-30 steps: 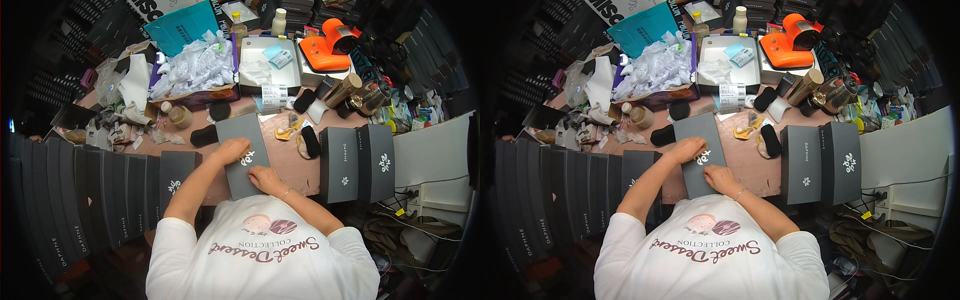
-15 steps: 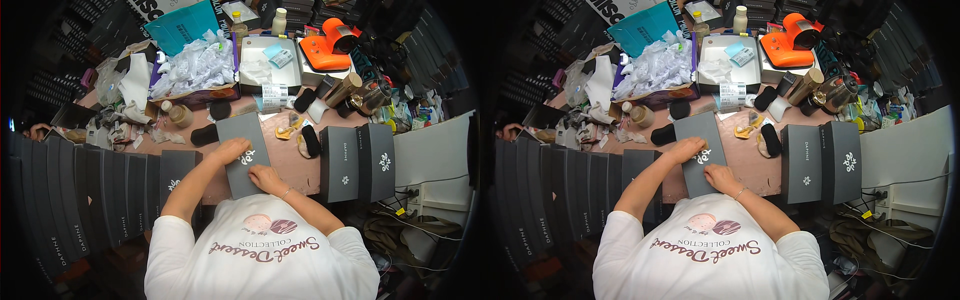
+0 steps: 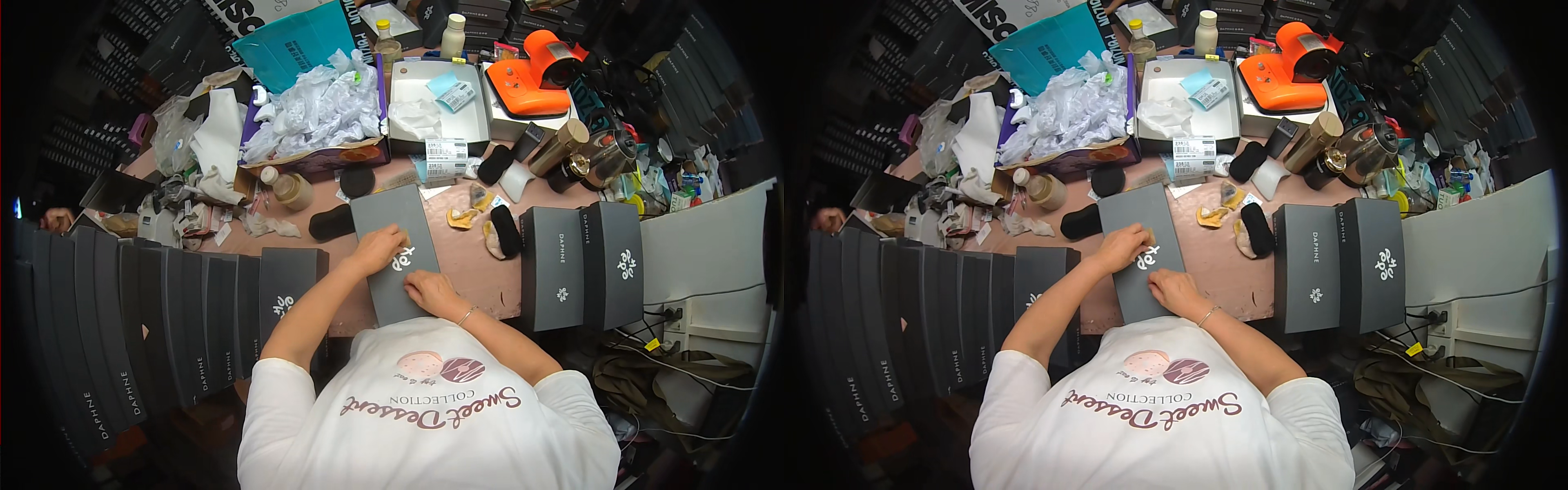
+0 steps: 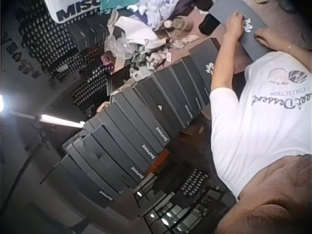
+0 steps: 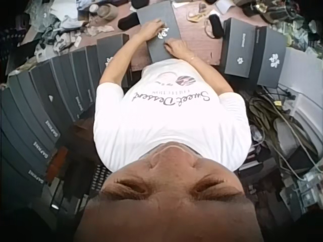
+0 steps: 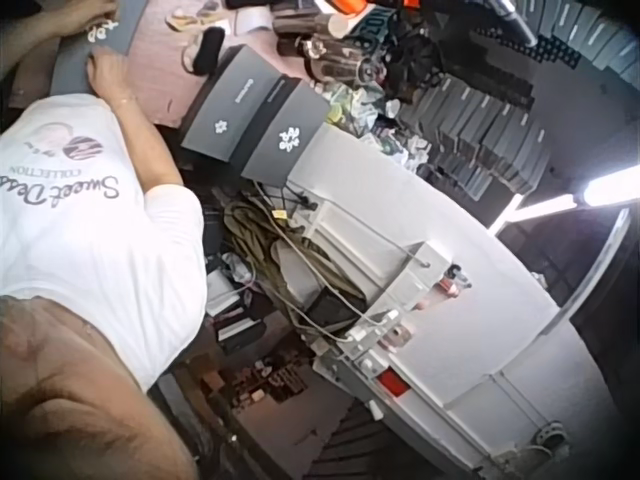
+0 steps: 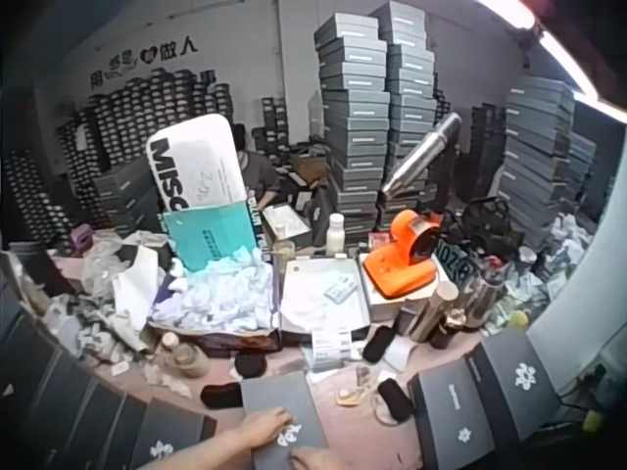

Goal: Inspecting shoes, applying cleaner or adhesive, wrapping them in tissue, and packing them into boxes with labels.

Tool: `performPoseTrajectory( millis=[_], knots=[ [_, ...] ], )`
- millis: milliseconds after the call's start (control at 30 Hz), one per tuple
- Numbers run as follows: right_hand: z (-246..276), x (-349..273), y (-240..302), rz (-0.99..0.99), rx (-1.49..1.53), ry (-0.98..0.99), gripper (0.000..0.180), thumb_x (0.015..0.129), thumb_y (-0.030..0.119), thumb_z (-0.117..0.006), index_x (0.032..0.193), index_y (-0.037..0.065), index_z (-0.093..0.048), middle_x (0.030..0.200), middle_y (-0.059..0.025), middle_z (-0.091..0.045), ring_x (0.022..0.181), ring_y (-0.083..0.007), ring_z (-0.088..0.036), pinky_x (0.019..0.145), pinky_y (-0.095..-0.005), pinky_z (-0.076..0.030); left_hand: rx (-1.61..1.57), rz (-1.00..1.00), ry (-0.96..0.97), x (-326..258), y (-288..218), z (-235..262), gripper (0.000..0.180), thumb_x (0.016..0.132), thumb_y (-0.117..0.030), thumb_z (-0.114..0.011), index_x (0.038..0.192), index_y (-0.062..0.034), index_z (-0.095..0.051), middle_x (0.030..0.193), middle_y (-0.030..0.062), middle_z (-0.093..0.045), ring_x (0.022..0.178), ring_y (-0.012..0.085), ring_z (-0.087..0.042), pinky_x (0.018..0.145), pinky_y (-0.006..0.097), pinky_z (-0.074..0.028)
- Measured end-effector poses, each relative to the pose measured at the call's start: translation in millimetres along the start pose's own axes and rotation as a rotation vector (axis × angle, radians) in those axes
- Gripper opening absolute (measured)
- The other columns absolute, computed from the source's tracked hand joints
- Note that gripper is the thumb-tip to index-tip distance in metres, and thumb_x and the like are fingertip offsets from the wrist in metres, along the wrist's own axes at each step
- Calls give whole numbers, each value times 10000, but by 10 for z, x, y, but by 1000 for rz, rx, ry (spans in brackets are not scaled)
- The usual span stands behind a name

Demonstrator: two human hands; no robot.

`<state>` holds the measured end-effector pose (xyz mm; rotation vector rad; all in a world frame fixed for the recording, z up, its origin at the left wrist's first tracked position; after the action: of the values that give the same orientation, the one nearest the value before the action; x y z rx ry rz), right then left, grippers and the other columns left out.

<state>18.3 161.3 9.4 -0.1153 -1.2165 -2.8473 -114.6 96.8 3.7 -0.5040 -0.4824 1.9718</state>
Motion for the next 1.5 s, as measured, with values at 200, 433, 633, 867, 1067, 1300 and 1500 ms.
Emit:
performPoseTrajectory(
  millis=[200,433,633,867,1067,1300,1500],
  knots=[
    [-10,-5,-2,-4,1,0,88,819,141,-616,852,61,-624,783,-106,-619,724,-310,-611,628,-411,-479,89,-86,-29,-11,-31,-42,141,851,-130,-574,964,-66,-518,954,124,-524,858,331,-586,705,428,-482],
    [13,-1,6,-8,8,-4,84,817,135,-617,853,60,-624,788,-108,-621,730,-311,-611,629,-412,-478,67,-64,-76,-5,21,-59,132,870,-112,-550,961,-43,-483,936,147,-499,847,354,-576,711,439,-478],
    [-1,-8,-7,-10,11,-9,86,817,136,-618,860,61,-624,788,-108,-623,733,-313,-611,630,-413,-478,-112,13,-117,-59,49,37,138,881,-131,-557,974,-41,-511,978,150,-521,882,357,-571,735,439,-471],
    [-17,-9,-11,0,15,-19,96,816,150,-610,852,61,-621,784,-105,-621,713,-311,-614,623,-416,-484,-60,62,-218,-79,59,-62,104,874,-138,-568,933,-55,-548,984,123,-544,899,356,-567,742,427,-466],
    [-13,-15,-11,-4,4,-18,97,817,149,-607,854,61,-625,782,-104,-621,718,-311,-615,622,-417,-484,-172,174,-284,-65,137,-68,87,878,-127,-560,906,-47,-544,963,147,-544,857,370,-557,728,427,-454],
    [44,-39,-78,-74,193,-86,116,835,131,-615,913,48,-636,794,-98,-637,680,-233,-611,616,-348,-487,-754,292,-375,-52,542,-161,121,920,-153,-559,966,-45,-532,883,60,-545,795,160,-564,689,304,-464],
    [345,-289,-441,-441,755,-308,186,876,100,-614,1036,8,-636,867,-19,-618,708,-60,-537,657,-211,-455,-1763,278,-263,-149,94,-70,99,932,-161,-566,995,-86,-554,929,16,-572,831,110,-551,738,266,-470]
  ],
)
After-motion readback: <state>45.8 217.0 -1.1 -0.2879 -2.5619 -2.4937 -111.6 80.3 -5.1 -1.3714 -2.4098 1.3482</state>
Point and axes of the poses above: each hand's wrist, its own x-axis towards the middle knuckle, its own z-axis out of the back of the hand, y = z × x, the point moved 6 cm from there along x, towards the middle knuckle
